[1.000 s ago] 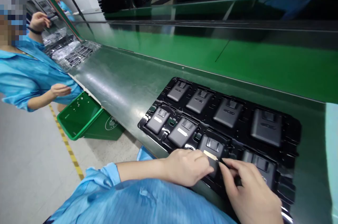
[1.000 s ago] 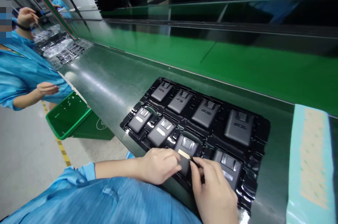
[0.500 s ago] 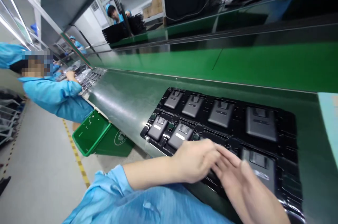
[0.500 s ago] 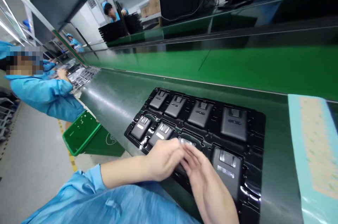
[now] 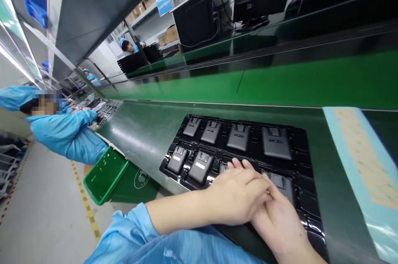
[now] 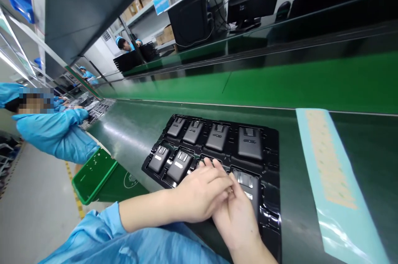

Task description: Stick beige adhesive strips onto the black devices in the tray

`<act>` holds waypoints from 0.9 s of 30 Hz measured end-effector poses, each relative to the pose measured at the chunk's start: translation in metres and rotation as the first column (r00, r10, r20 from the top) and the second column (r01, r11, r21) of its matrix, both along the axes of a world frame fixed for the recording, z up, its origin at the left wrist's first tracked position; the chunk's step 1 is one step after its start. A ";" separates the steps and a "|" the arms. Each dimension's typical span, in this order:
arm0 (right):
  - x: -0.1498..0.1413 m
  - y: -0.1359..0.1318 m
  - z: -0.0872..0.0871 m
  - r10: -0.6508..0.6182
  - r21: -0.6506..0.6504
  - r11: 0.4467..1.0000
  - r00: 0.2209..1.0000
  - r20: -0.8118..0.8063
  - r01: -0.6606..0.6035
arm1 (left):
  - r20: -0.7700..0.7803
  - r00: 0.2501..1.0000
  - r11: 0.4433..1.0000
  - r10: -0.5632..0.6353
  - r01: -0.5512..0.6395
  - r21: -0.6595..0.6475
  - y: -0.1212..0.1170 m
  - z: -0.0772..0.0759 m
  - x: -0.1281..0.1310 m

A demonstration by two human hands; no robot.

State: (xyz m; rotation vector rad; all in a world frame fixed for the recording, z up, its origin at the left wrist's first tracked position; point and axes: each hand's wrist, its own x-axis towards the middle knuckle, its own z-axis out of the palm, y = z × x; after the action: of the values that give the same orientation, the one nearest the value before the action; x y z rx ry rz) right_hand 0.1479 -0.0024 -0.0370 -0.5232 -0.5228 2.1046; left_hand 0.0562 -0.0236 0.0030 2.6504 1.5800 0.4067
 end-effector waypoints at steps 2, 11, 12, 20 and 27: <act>0.000 0.001 -0.003 -0.007 -0.058 0.998 0.999 -0.040 0.005 | 0.129 0.992 0.997 0.009 0.001 -0.081 -0.004 0.004 -0.003; -0.005 0.002 0.012 -0.126 -0.416 0.903 0.992 -0.013 0.109 | 0.505 0.862 0.987 0.045 0.039 -0.154 -0.009 0.012 -0.012; -0.006 0.002 0.017 -0.133 -0.495 0.860 0.991 0.018 0.124 | 0.550 0.834 0.994 0.047 0.014 -0.106 -0.008 0.012 -0.014; 0.007 -0.008 0.014 0.055 -0.349 0.937 0.984 0.171 0.008 | 0.697 0.487 0.849 0.526 -0.257 -0.461 0.001 0.001 -0.039; 0.010 -0.022 -0.014 -0.538 0.857 0.430 0.681 0.496 -0.284 | 0.181 0.977 0.944 0.113 -0.048 -0.327 0.009 -0.012 -0.043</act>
State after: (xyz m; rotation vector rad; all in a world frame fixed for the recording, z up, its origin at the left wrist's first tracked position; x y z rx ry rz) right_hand 0.1577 -0.0244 -0.0511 -0.6848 -1.8908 1.0113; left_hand 0.0135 -0.0143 -0.0092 2.2364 1.5466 0.3649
